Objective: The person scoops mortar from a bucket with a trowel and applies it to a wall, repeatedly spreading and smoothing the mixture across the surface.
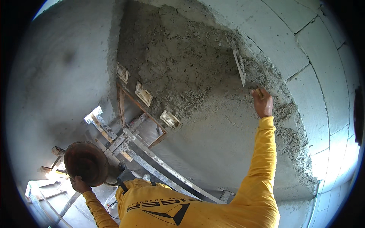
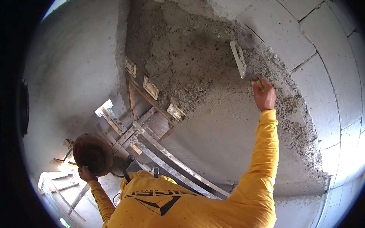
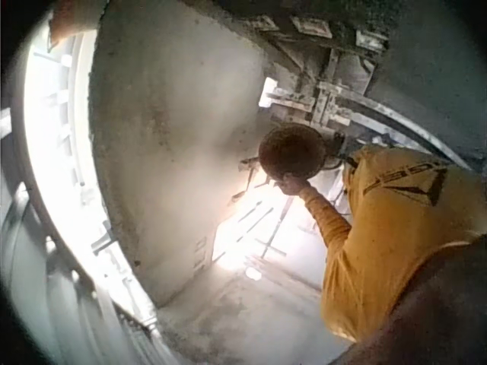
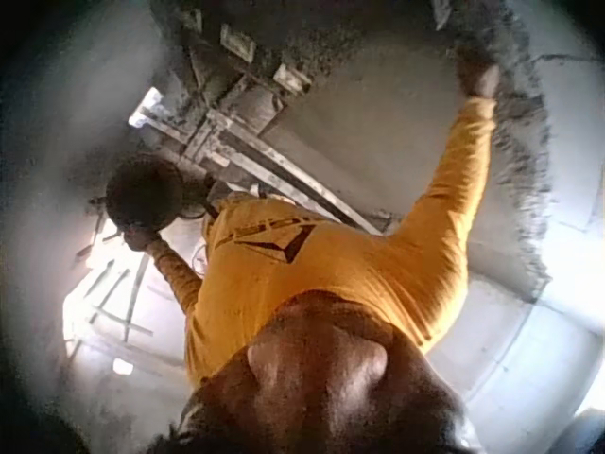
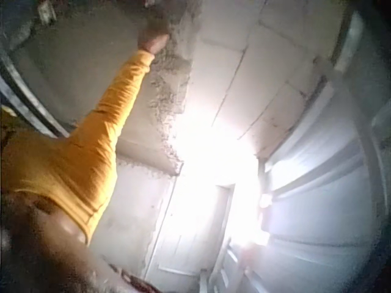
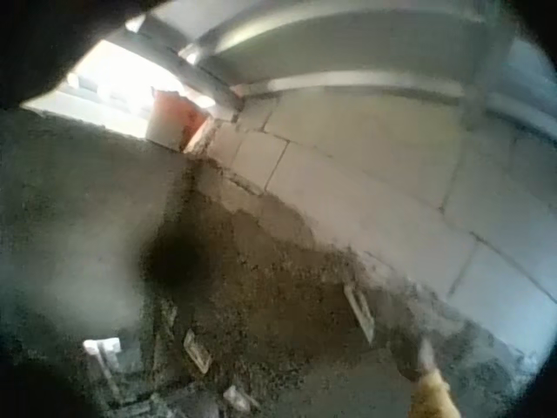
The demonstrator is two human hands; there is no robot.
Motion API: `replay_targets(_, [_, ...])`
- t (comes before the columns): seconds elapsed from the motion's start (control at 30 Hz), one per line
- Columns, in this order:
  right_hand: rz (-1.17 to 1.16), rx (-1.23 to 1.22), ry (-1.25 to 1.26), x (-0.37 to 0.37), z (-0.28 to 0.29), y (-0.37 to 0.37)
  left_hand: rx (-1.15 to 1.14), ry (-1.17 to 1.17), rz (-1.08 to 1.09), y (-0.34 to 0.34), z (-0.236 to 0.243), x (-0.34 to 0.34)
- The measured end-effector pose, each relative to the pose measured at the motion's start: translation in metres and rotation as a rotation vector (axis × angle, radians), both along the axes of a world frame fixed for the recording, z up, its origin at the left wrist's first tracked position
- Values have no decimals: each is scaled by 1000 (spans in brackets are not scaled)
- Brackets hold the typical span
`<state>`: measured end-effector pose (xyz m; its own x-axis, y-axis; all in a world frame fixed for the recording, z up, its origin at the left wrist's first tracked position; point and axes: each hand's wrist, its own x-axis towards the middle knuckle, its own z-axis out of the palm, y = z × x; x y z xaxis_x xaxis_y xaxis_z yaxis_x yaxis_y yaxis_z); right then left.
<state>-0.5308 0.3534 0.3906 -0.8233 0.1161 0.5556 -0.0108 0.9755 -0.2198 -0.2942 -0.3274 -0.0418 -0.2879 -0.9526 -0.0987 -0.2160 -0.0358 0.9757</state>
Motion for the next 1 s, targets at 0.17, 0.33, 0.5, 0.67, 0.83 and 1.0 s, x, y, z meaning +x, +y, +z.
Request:
replay_targets(0.17, [-36, 436, 115, 22, 24, -10, -59, -70, 5, 6, -7, 8])
replay_targets(0.33, [-89, 526, 104, 26, 28, -45, -38, -55, 13, 7, -12, 3])
replay_targets(0.5, [263, 308, 32, -16, -12, -106, -32, -50, 47, -2, 5, 19])
replay_targets(0.67, [693, -772, -667, -86, -52, -155, -413, -144, 18, -25, -23, 59])
replay_targets(0.83, [554, -943, -163, -195, -164, -54, -953, -520, -347, -10, -17, 11])
replay_targets(1.0, [647, -347, -344, -130, -200, -167, 200, -8, 102, 62, 19, -40])
